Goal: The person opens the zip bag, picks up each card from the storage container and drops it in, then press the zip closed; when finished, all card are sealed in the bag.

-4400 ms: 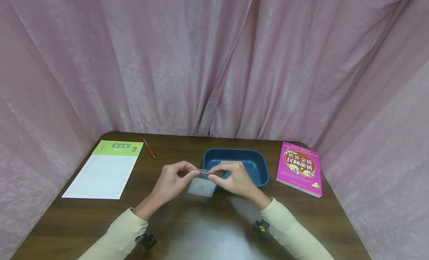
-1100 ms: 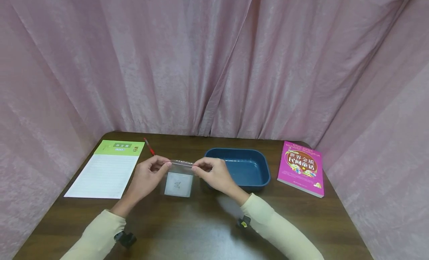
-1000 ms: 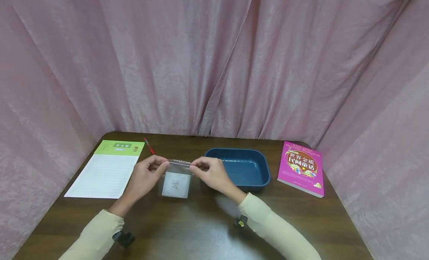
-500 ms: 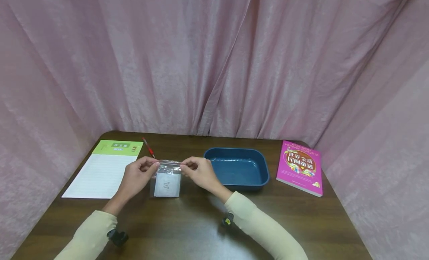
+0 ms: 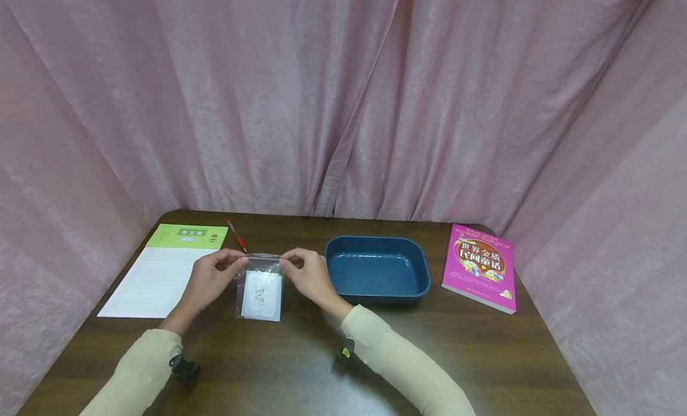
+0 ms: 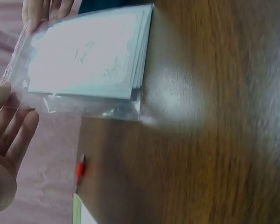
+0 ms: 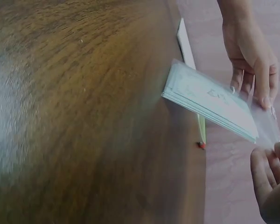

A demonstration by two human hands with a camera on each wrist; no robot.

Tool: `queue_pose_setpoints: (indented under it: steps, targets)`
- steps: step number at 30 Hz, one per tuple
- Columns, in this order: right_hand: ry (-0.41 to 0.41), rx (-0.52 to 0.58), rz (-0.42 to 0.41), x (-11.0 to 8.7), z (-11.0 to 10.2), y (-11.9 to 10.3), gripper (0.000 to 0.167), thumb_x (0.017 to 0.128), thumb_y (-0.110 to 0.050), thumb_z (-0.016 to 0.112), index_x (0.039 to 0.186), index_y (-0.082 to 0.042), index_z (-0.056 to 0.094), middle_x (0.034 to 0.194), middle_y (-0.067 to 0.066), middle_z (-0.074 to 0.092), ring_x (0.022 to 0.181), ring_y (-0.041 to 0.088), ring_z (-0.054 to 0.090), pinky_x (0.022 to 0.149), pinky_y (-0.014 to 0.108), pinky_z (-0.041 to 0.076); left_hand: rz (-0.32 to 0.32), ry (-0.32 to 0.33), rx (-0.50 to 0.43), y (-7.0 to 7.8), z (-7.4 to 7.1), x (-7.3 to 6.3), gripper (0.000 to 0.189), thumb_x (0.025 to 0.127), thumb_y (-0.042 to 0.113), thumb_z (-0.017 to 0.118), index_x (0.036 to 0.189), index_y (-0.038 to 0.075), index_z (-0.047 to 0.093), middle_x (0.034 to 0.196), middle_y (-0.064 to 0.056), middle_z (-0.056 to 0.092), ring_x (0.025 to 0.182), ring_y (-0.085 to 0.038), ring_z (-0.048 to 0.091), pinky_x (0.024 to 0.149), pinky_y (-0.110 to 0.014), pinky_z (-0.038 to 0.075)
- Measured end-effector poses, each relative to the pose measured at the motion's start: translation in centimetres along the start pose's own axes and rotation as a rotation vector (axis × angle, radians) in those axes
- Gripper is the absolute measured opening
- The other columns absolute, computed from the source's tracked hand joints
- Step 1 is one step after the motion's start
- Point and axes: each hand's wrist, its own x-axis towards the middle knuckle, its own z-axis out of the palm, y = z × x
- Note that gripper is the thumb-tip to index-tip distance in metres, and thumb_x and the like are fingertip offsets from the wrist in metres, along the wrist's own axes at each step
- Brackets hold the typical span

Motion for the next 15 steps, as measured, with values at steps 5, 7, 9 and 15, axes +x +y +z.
queue_pose_setpoints:
  steps: [5, 7, 9, 15]
  targets:
    - [0.052, -0.021, 0.021, 0.2, 0.9, 0.5, 0.013, 0.098, -0.021, 0.069, 0.103, -0.015, 0.078, 0.089, -0.005, 0.076, 0.078, 0.001, 0.068, 0.067, 0.021, 0.054, 0.007, 0.008, 0.092, -0.5, -0.1, 0.5, 0.027, 0.094, 0.036, 0.073, 0.105, 0.011, 0.078, 0.092, -0.006, 0.077, 0.074, -0.014, 0.067, 0.062, -0.024, 0.052]
    - [0.072, -0.029, 0.037, 0.3, 1.3, 0.7, 0.013, 0.098, -0.021, 0.068, 0.103, -0.015, 0.078, 0.089, -0.005, 0.076, 0.079, 0.001, 0.068, 0.068, 0.02, 0.054, 0.005, 0.003, 0.103, -0.7, 0.0, 0.7, 0.029, 0.094, 0.036, 0.073, 0.105, 0.01, 0.079, 0.096, -0.007, 0.077, 0.078, -0.014, 0.069, 0.064, -0.023, 0.053]
    - [0.083, -0.038, 0.056, 0.4, 1.6, 1.0, 0.014, 0.099, -0.022, 0.067, 0.104, -0.015, 0.078, 0.09, -0.005, 0.075, 0.078, 0.0, 0.067, 0.068, 0.02, 0.053, 0.001, -0.002, 0.109, -0.8, 0.1, 0.9, 0.029, 0.094, 0.035, 0.073, 0.105, 0.009, 0.078, 0.096, -0.008, 0.078, 0.079, -0.015, 0.069, 0.065, -0.024, 0.053]
    - [0.113, -0.05, 0.09, 0.4, 2.4, 1.5, 0.015, 0.101, -0.021, 0.065, 0.106, -0.015, 0.078, 0.092, -0.004, 0.075, 0.077, 0.002, 0.065, 0.066, 0.022, 0.052, -0.017, -0.024, 0.114, -1.7, 0.8, 1.2, 0.028, 0.095, 0.031, 0.073, 0.107, 0.006, 0.077, 0.096, -0.009, 0.076, 0.079, -0.019, 0.067, 0.064, -0.024, 0.052]
